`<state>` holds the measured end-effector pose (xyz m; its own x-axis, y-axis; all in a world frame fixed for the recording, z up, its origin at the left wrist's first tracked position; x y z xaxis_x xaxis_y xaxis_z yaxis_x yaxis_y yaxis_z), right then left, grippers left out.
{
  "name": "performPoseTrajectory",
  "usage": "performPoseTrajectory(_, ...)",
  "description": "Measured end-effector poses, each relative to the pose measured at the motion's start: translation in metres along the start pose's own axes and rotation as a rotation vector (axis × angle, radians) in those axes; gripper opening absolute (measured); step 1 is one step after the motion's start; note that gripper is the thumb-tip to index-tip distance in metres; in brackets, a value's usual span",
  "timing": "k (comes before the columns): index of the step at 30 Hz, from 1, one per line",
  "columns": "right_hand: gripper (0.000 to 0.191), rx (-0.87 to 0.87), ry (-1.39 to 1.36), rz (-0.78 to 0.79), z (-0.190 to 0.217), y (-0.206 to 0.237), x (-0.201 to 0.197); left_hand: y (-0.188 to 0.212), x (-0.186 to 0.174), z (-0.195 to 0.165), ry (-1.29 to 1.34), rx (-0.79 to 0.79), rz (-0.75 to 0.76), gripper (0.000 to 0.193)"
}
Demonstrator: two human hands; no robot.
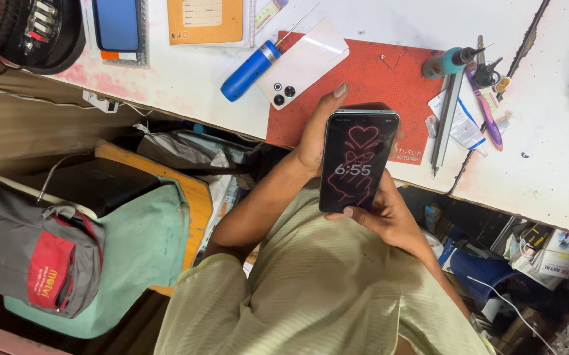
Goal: The person opens a smartphone, removes the SIM tray, and uses a metal tool to adjust internal components. They then reinsert the SIM tray, close the back cover, and briefly power on the device to check the screen.
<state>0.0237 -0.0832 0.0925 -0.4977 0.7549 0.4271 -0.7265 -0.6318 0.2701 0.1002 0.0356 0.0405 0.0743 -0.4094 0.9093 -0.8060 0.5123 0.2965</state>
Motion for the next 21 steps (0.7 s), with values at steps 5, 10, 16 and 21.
performPoseTrajectory(5,0.084,-0.042,-0.118,0.033,-0.001,0.004,-0.002,0.002,0.016,-0.008,0.009,-0.004,0.067,0.071)
performPoseTrajectory(10,0.076,-0.091,-0.283,-0.043,-0.011,0.008,-0.014,0.013,0.030,-0.035,-0.438,0.284,-0.072,0.078)
performPoseTrajectory(16,0.075,-0.049,0.154,-0.224,-0.005,0.007,-0.021,0.044,0.050,-0.023,-0.884,0.566,-0.099,0.081)
performPoseTrajectory(21,0.062,-0.340,0.815,-0.169,0.045,0.013,0.012,0.029,0.037,-0.002,-0.320,0.437,0.005,0.091)
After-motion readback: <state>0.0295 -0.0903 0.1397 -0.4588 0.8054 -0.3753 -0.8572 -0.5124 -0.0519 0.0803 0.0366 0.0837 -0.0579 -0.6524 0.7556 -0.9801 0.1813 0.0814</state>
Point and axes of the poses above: each hand's wrist, its own y-axis away from the middle knuckle, its own x-axis out of the palm, z = x × y, the point moved 6 cm from there along -y, towards the middle knuckle, and after that the axes turned 1 degree about -y, right-handed, at the moved point
